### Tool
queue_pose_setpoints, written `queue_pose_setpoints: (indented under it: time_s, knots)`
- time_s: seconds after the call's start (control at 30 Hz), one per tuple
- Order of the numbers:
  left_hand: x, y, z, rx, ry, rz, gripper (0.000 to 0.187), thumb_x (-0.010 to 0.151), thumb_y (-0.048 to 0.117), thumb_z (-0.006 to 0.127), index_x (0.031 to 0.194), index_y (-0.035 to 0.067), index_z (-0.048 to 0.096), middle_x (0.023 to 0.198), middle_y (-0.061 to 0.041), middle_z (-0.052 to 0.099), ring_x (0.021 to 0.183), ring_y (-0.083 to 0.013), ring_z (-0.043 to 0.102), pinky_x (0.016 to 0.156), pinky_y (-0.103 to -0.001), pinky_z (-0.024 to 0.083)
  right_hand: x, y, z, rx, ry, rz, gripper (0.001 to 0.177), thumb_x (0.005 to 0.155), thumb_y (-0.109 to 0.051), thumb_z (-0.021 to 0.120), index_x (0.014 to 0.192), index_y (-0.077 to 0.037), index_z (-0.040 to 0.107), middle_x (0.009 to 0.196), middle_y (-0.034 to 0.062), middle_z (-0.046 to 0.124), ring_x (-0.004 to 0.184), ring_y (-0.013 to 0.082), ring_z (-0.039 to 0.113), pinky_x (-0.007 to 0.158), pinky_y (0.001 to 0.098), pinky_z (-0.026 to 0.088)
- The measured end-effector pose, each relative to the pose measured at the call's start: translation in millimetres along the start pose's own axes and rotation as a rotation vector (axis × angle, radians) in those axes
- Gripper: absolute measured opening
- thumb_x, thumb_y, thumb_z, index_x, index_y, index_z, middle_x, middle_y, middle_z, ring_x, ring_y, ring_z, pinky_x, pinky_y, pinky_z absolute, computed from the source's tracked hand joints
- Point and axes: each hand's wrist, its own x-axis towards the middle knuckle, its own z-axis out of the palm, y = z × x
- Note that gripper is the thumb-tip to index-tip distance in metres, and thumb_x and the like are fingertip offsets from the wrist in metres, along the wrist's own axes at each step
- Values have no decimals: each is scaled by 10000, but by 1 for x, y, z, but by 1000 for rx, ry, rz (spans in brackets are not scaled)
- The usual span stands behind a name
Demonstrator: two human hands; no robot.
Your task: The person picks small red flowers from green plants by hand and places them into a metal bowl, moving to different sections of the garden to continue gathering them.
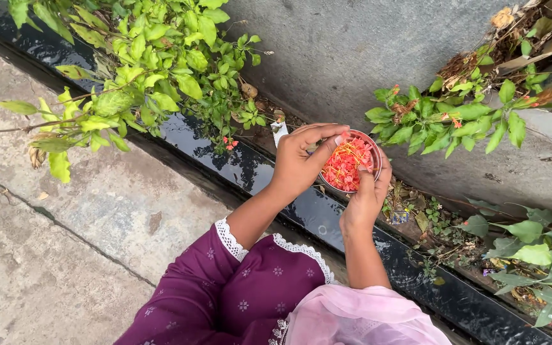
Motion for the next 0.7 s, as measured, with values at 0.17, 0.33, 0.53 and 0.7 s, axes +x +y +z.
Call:
queue_pose_setpoints:
  time_s: [0.17,0.33,0.53,0.7]
  knots:
    - [-2,0,2,158,-3,112,202,942,98,730,1139,86,774,1151,-62,778,1161,-238,728,1032,-368,555,-2,-6,7,11,-9,14,437,973,-22,502,1409,-46,500,1345,82,605,1237,164,608,1098,348,489]
    - [-1,8,3,306,-44,184,194,920,156,756,1107,110,780,1128,-26,776,1177,-241,718,1042,-394,536,-1,-5,5,-1,-9,11,440,971,-19,496,1410,-48,504,1340,80,607,1233,160,609,1093,344,492]
    - [-4,8,3,482,-98,216,213,928,260,744,1102,138,760,1162,-28,764,1248,-235,660,1078,-416,472,-1,-8,6,12,-27,20,431,984,-30,494,1414,-57,496,1355,79,596,1246,161,599,1084,346,499]
    - [-3,6,2,489,-111,236,219,926,251,716,1113,157,782,1168,-17,760,1247,-241,657,1089,-425,459,-1,-8,6,4,-31,20,414,1001,-42,492,1415,-65,488,1370,88,590,1254,166,596,1073,349,513]
